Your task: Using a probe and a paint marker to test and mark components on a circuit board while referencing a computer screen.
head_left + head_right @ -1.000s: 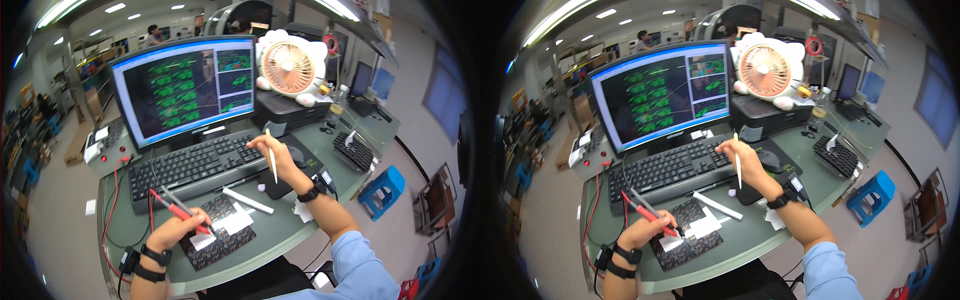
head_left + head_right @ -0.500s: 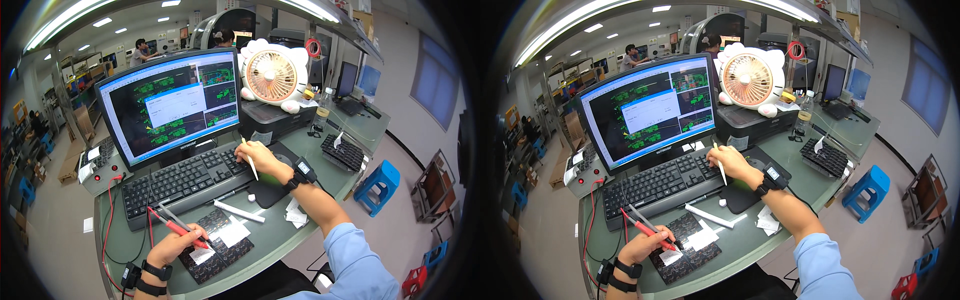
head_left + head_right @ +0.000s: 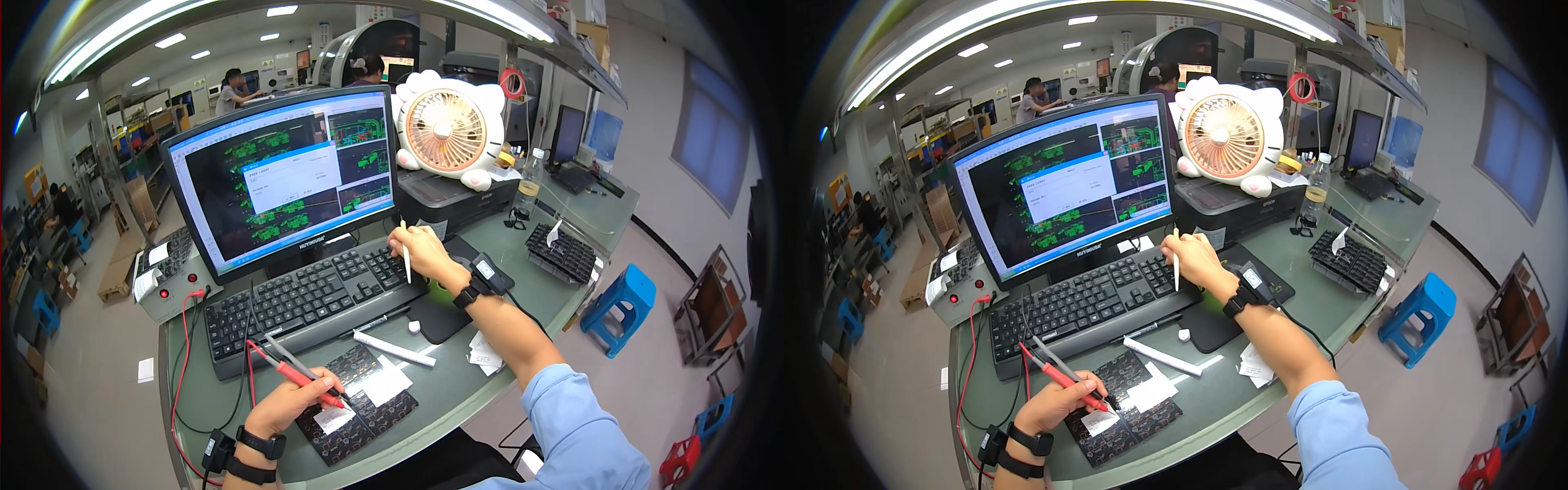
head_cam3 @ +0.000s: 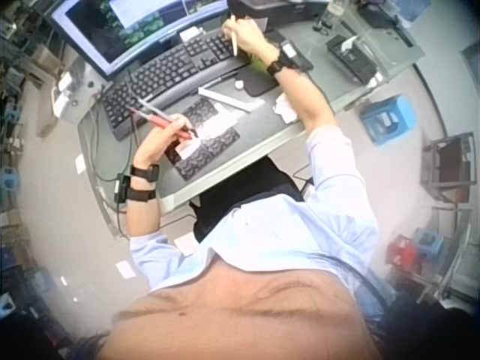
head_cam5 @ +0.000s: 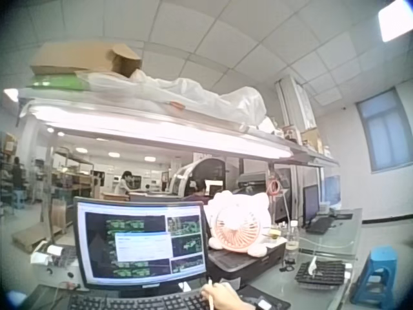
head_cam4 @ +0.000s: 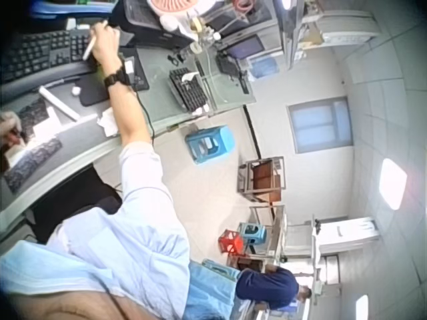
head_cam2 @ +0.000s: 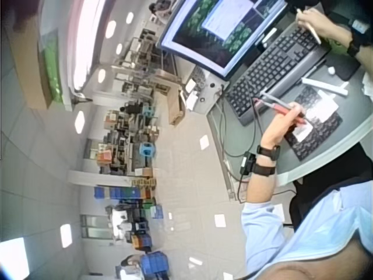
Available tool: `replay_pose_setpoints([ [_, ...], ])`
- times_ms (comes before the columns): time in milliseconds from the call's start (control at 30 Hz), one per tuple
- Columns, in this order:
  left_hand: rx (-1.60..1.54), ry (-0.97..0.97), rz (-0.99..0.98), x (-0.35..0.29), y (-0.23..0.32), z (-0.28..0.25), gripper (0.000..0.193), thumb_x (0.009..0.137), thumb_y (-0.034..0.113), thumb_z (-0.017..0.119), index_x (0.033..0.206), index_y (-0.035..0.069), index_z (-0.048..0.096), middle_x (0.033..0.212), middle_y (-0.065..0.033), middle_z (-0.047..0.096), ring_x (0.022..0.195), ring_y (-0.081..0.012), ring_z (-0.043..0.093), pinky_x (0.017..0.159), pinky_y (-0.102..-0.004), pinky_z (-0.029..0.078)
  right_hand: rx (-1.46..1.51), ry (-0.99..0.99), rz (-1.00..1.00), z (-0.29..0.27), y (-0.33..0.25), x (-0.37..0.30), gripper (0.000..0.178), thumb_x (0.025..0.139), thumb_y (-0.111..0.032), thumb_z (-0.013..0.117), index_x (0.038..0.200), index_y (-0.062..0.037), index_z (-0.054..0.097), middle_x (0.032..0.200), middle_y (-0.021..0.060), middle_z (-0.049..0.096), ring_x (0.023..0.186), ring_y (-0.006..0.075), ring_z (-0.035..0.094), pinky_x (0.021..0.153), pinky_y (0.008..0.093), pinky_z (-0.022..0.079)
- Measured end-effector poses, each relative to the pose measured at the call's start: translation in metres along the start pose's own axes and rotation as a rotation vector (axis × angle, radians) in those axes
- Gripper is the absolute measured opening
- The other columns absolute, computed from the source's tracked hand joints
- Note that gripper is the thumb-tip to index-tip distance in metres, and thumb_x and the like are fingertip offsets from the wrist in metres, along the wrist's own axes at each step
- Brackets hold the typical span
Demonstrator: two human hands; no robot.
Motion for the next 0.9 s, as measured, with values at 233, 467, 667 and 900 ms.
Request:
replay_pose_setpoints([
  [233,0.013,0.019,0.016,0.001,0.004,-0.005,0.028,0.098,0.029,0.053,0.096,0.002,0.062,0.095,-0.0047,0.063,0.084,-0.0105,0.062,0.078,-0.0241,0.050,0.022,-0.002,-0.070,0.002,-0.019,0.005,0.016,0.096,-0.026,0.052,0.092,-0.0117,0.059,0.075,-0.0009,0.066,0.083,0.0225,0.059,0.081,0.0378,0.039],
  [467,0.030,0.046,0.036,0.000,0.007,-0.012,0.028,0.098,0.029,0.054,0.092,0.003,0.063,0.090,-0.0046,0.065,0.079,-0.0107,0.063,0.073,-0.0245,0.051,0.066,0.016,-0.192,0.006,-0.038,0.004,0.012,0.094,-0.024,0.056,0.093,-0.0122,0.059,0.074,-0.0002,0.064,0.083,0.0236,0.058,0.078,0.0377,0.040],
  [667,0.065,0.034,0.024,0.003,0.002,-0.016,0.031,0.098,0.032,0.053,0.093,0.004,0.064,0.089,-0.0036,0.065,0.080,-0.0104,0.064,0.072,-0.0224,0.050,0.142,-0.065,-0.127,-0.002,-0.041,-0.015,0.012,0.094,-0.022,0.055,0.098,-0.0117,0.061,0.081,0.0045,0.068,0.085,0.0273,0.061,0.078,0.0391,0.042],
  [900,0.050,0.074,0.073,0.001,0.011,-0.012,0.031,0.099,0.032,0.051,0.092,0.003,0.063,0.091,-0.0040,0.063,0.080,-0.0121,0.065,0.073,-0.0244,0.051,0.178,0.032,0.245,-0.015,-0.003,-0.049,0.019,0.095,-0.021,0.055,0.111,-0.0109,0.056,0.092,0.0165,0.068,0.088,0.0374,0.065,0.072,0.0454,0.050],
])
Point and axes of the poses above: each hand's wrist, its own x-axis towards the middle knuckle, its own z-axis out of the palm, y = z × x, the point moved 7 cm from there along x, towards the middle knuckle
